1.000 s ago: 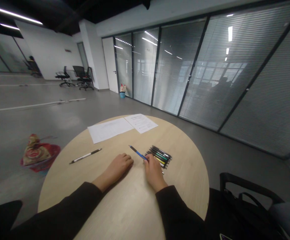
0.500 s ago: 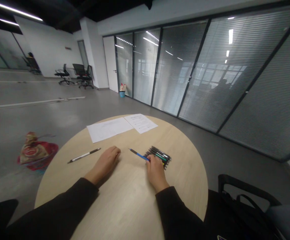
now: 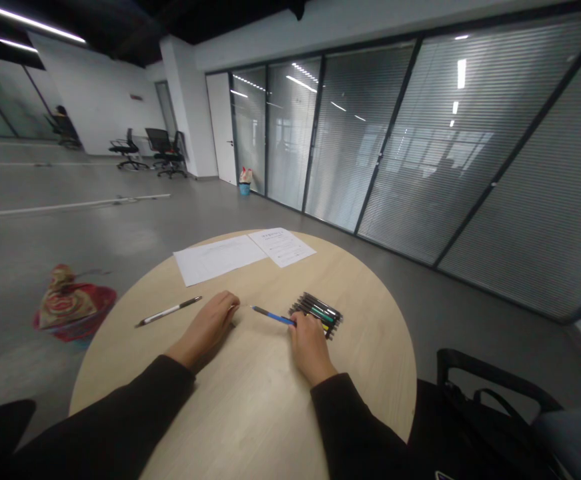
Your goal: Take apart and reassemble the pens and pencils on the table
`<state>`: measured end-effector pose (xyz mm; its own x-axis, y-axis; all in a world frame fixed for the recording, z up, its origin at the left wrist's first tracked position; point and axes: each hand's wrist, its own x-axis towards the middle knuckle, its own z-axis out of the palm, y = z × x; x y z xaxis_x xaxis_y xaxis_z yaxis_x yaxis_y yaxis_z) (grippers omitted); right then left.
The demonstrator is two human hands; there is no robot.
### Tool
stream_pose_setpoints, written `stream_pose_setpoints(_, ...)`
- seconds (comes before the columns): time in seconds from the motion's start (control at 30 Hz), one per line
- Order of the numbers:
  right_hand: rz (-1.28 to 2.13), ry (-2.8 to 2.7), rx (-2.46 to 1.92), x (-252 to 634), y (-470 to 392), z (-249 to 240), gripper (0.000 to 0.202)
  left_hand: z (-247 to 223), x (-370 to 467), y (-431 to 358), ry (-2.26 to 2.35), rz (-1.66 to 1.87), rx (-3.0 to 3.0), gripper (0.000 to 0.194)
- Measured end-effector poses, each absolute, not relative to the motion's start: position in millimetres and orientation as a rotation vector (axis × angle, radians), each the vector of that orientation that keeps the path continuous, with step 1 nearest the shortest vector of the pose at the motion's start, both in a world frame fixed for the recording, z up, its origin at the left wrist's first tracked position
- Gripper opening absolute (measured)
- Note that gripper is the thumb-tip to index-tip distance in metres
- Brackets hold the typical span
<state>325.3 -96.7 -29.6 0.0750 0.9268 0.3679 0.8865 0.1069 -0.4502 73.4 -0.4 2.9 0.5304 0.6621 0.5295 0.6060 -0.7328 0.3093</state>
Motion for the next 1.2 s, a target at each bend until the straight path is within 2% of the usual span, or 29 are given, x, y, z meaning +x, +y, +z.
stream_pose_setpoints(0.93, 0.083, -1.812, -1.741, 324.1, -96.9, -27.9, 0.011, 4.8, 73.8, -3.7, 1.103, 0.889, 2.727, 0.023)
stream_pose_setpoints(1.2, 0.080, -1.826, -1.744, 324.0, -97.6, -26.5, 0.011, 12.7, 74.6, -10.4, 1.052, 0.766, 2.788, 0.020)
